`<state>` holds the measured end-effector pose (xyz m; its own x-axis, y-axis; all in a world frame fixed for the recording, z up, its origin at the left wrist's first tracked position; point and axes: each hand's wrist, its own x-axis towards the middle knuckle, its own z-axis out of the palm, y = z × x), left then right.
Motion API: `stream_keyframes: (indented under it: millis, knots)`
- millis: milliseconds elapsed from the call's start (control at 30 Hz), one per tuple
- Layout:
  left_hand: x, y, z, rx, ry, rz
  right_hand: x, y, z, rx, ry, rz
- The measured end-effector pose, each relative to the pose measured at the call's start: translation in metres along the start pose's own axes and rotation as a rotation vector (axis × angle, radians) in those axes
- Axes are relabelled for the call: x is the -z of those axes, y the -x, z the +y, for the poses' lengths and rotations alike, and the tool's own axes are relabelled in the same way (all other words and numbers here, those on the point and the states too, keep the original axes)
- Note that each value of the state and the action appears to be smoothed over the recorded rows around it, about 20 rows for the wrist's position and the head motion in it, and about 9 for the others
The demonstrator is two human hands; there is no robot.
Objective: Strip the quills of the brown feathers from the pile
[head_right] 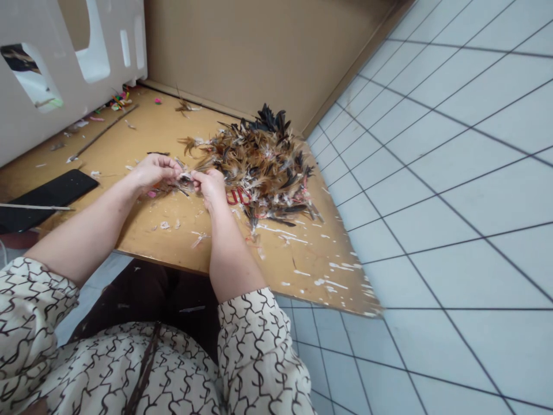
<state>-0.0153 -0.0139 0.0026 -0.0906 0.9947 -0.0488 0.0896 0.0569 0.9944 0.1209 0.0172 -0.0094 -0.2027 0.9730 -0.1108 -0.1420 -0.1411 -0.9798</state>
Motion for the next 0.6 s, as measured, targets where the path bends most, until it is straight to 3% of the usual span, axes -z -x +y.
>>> stream_keyframes:
  millis: [133,233,400,500,600]
  knots:
    - [0.003,-0.005,-0.001,0.011,0.086,0.183,0.007,-0.003,-0.005,-0.020,-0.094,0.129]
    - [0.003,-0.006,-0.001,0.022,0.095,0.246,0.019,-0.008,-0.014,-0.019,-0.207,0.233]
    - [0.002,-0.006,-0.001,0.020,0.084,0.282,0.046,-0.017,-0.028,0.214,-0.505,0.352]
    - [0.003,-0.007,-0.002,0.011,0.084,0.306,0.043,-0.019,-0.022,0.160,-0.411,0.355]
    - [0.004,-0.008,-0.002,0.006,0.084,0.321,0.025,-0.016,-0.006,0.112,0.005,0.259]
